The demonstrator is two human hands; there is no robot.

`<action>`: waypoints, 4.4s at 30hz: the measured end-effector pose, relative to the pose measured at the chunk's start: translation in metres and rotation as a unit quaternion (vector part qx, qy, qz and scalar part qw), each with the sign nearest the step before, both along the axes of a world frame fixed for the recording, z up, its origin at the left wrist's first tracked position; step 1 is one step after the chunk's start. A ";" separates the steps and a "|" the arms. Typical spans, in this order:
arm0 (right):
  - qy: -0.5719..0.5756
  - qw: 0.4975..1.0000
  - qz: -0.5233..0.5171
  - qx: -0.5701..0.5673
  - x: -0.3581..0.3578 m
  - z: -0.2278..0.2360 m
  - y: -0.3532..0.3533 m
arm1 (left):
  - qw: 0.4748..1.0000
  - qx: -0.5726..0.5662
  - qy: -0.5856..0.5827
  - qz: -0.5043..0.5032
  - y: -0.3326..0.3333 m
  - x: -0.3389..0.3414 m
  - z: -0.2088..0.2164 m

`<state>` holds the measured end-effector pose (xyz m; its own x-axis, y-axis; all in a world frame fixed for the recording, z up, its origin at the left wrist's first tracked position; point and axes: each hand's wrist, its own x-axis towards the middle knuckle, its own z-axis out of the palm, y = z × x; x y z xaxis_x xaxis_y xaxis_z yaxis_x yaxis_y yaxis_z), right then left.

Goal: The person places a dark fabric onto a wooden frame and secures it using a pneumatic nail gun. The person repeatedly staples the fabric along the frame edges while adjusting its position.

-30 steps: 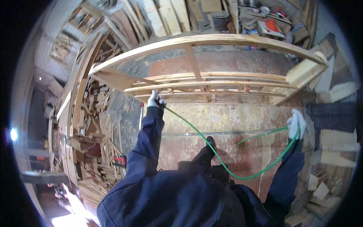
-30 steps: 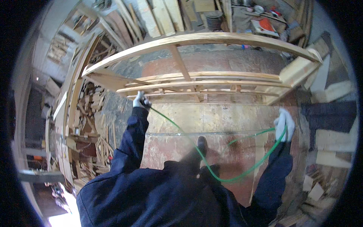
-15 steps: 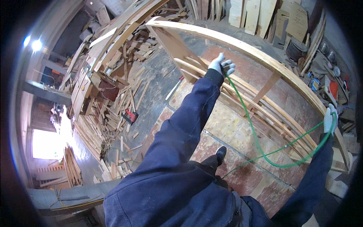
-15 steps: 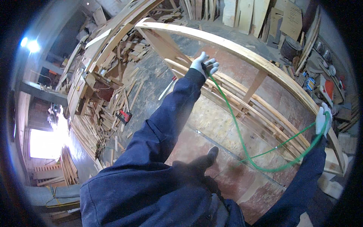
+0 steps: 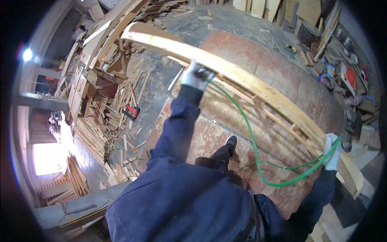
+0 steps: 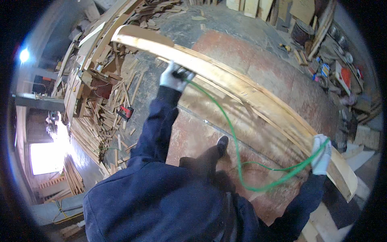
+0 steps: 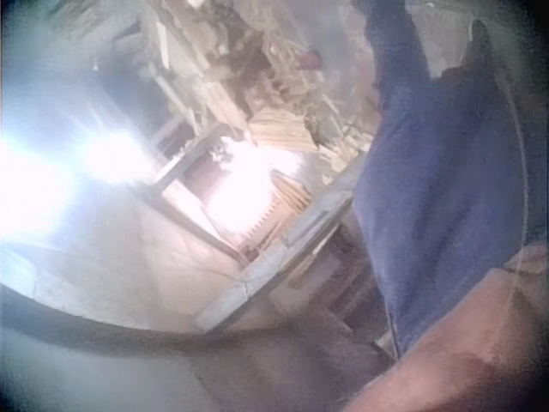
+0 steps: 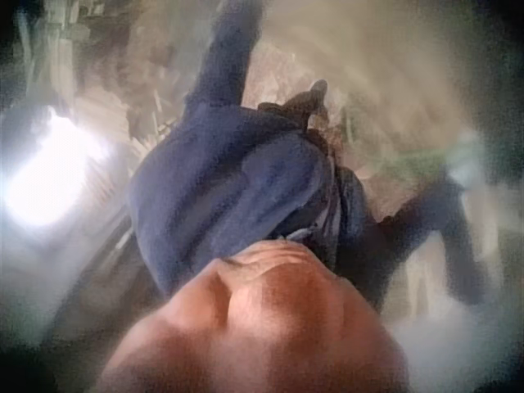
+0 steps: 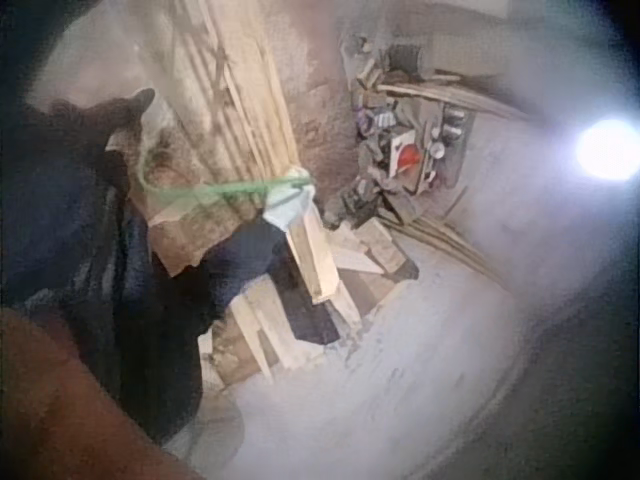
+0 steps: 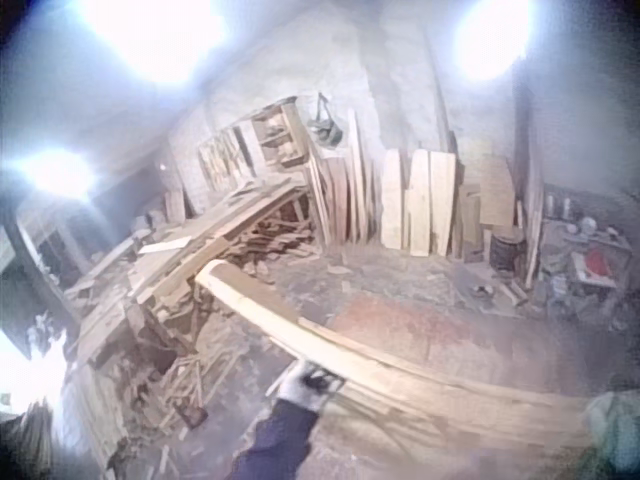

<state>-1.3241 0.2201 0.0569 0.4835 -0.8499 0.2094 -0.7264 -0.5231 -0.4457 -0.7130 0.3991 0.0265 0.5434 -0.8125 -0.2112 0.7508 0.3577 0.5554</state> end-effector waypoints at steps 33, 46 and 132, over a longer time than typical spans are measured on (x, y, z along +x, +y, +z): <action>0.171 0.895 -0.069 0.406 -0.169 -0.079 0.612 | 0.975 0.210 0.065 0.014 0.667 -0.212 -0.096; 0.208 0.911 -0.049 0.353 -0.251 -0.094 0.790 | 0.973 0.214 0.086 -0.019 0.890 -0.309 -0.089; -0.284 0.580 -0.560 0.519 -0.510 -0.235 0.900 | 0.914 0.374 0.006 -0.156 0.611 -0.314 -0.173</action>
<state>-1.8343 1.1201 -0.1778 -0.3906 -0.3756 -0.8405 0.0669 0.8990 -0.4328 -1.0272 1.0103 -0.1461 0.3037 -0.5525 -0.7762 0.7594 -0.3516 0.5474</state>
